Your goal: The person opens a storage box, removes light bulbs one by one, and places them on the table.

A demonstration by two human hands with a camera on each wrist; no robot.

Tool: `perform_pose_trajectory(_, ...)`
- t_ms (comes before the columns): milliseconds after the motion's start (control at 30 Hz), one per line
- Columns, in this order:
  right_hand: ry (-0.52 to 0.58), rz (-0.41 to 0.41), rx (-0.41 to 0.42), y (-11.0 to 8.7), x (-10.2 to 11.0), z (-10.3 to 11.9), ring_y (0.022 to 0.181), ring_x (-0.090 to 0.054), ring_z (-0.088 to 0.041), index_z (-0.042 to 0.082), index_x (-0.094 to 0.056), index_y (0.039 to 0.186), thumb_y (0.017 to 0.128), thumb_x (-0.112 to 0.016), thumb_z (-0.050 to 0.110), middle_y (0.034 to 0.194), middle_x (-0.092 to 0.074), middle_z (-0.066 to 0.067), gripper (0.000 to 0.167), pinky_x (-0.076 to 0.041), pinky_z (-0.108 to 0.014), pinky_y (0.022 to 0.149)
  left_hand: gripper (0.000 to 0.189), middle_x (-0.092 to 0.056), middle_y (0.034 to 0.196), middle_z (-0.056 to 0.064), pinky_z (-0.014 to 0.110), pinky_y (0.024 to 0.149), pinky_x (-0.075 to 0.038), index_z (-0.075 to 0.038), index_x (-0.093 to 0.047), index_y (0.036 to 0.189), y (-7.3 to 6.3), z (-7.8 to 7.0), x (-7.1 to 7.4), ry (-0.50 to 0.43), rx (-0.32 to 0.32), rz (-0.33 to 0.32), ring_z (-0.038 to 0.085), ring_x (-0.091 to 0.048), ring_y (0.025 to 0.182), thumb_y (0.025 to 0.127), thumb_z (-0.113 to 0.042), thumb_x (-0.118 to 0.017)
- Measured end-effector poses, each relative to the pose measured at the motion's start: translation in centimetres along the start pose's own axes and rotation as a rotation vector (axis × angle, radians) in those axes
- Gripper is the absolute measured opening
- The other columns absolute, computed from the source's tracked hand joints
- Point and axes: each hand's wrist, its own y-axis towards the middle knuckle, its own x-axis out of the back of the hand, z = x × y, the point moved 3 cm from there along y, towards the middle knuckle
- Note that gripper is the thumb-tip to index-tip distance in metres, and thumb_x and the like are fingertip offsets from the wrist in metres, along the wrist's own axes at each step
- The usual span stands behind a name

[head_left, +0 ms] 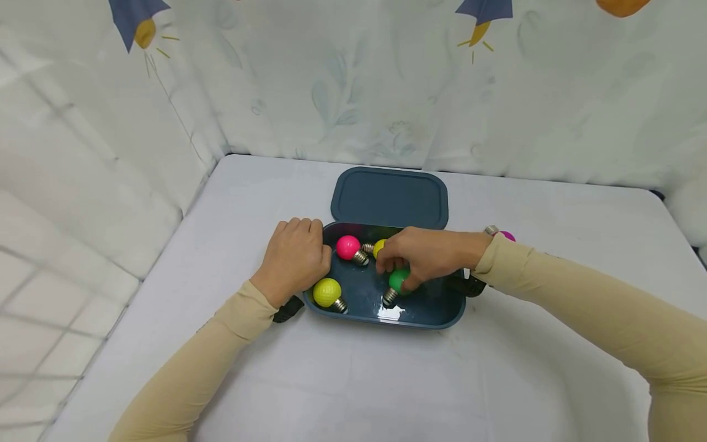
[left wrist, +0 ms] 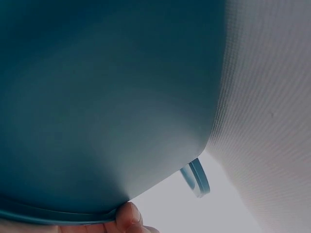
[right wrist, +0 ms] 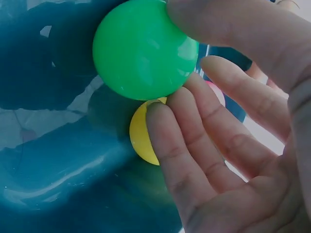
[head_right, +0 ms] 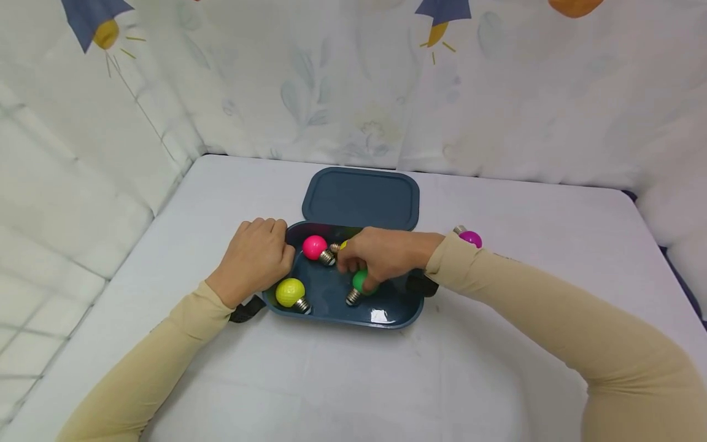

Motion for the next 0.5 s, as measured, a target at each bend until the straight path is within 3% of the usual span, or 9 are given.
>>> perform_pose_trajectory(267, -0.002, 0.094, -0.036, 0.2, -0.8, 0.0, 0.102, -0.062, -0.010, 0.017, -0.069, 0.126, 0.083, -0.085, 0.021, 0.110, -0.070, 0.004, 0.046, -0.055, -0.026, 0.090, 0.021, -0.044, 0.063, 0.009, 0.034, 0.058, -0.027, -0.003, -0.047, 0.073, 0.0, 0.0, -0.2, -0.001, 0.008, 0.024, 0.027, -0.043, 0.059, 0.090, -0.014, -0.055)
perform_pose_trajectory(500, -0.001, 0.166, -0.051, 0.2, -1.3, 0.3, 0.105, -0.061, -0.011, 0.019, -0.069, 0.127, 0.081, -0.088, 0.024, 0.112, -0.071, 0.005, 0.049, -0.057, -0.025, 0.091, 0.021, -0.044, 0.062, 0.009, 0.034, 0.058, -0.027, -0.003, -0.047, 0.073, 0.0, 0.0, -0.2, 0.006, 0.000, 0.006, 0.027, -0.044, 0.058, 0.089, -0.013, -0.055)
